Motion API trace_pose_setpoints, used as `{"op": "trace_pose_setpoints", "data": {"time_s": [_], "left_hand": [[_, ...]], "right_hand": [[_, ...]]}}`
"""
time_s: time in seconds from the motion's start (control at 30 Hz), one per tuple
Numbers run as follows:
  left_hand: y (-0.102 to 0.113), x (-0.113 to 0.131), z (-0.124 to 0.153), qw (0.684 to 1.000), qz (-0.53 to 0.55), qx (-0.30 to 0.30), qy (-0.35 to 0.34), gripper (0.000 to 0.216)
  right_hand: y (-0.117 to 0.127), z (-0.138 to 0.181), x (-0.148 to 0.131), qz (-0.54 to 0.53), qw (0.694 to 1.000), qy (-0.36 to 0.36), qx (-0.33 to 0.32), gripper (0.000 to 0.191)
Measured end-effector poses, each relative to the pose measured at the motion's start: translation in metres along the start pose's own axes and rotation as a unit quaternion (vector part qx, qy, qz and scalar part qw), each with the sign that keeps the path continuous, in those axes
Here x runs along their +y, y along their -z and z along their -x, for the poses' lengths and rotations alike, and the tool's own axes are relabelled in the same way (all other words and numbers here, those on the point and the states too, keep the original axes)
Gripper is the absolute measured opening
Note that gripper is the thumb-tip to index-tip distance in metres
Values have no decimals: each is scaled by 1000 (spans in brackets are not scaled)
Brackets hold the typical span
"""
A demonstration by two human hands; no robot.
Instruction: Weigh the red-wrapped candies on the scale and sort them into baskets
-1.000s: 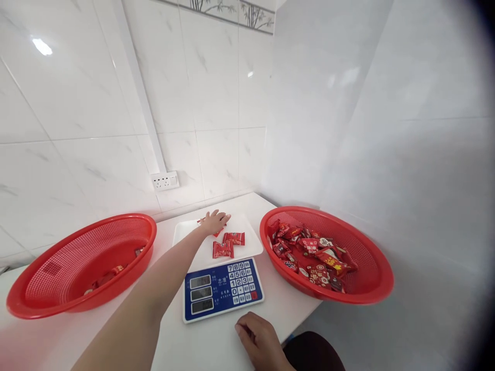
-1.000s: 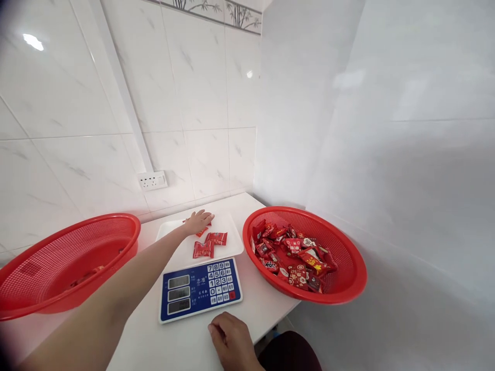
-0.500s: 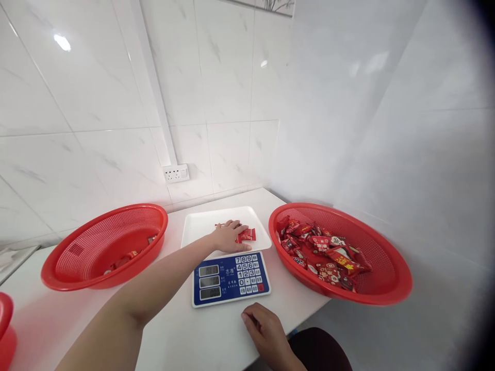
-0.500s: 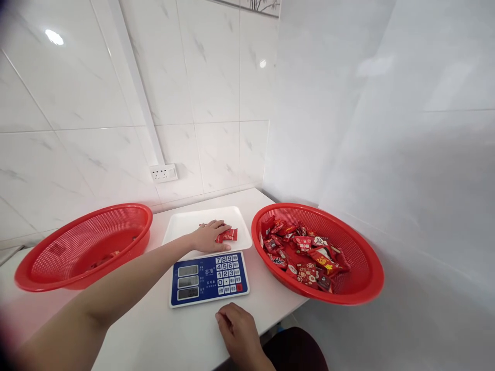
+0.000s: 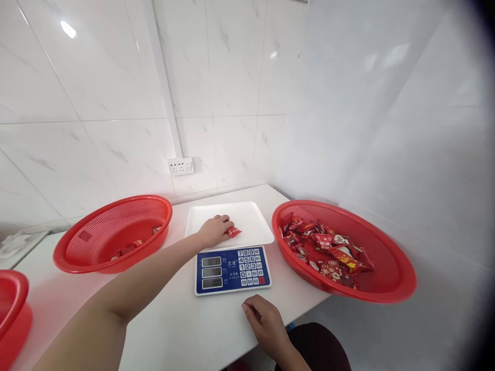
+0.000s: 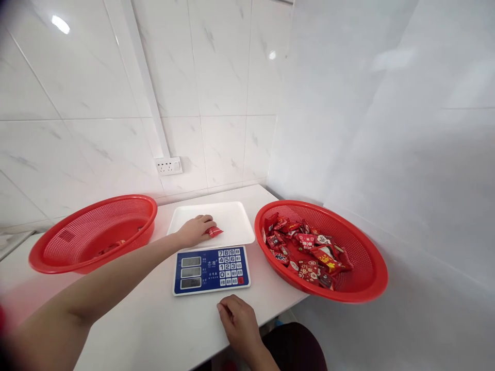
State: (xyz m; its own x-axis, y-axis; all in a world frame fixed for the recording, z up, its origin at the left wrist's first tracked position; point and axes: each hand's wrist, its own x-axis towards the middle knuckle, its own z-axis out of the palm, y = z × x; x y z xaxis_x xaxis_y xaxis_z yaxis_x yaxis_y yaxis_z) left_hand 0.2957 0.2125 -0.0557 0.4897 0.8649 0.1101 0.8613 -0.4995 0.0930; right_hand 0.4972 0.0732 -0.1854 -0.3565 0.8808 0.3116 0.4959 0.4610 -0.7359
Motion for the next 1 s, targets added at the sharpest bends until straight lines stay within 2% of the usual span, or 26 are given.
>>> {"op": "trace_pose_setpoints", "data": {"time_s": [0.1,0.2,0.3,0.4,0.47,0.6,0.73,0.83,1.0], "left_hand": [[2,-7,2,998,53,41,7,33],[6,-10,-1,991,111,52,53,39],[13,-13,1,984,149,34,91,55],[21,-17,12,985,155,-7,80,82],[24,-21,23,986,147,-32,75,87],[21,-36,42,985,133,-55,99,82],[14,-42,47,984,128,-55,113,78],[11,-37,43,981,144,-47,123,67],[10,-20,33,977,174,10,122,48]], "right_hand": [[0,0,0,7,1000,7,6,26],[-1,0,0,11,1000,4,2,27],[-1,0,1,13,1000,-5,-3,27],[-1,1,1,11,1000,-7,-2,27],[-1,1,1,9,1000,-6,-2,27],[0,1,1,14,1000,0,-7,26],[-1,1,2,18,1000,5,-2,27],[-2,2,2,19,1000,9,4,27],[-2,2,1,21,1000,15,15,26]]}}
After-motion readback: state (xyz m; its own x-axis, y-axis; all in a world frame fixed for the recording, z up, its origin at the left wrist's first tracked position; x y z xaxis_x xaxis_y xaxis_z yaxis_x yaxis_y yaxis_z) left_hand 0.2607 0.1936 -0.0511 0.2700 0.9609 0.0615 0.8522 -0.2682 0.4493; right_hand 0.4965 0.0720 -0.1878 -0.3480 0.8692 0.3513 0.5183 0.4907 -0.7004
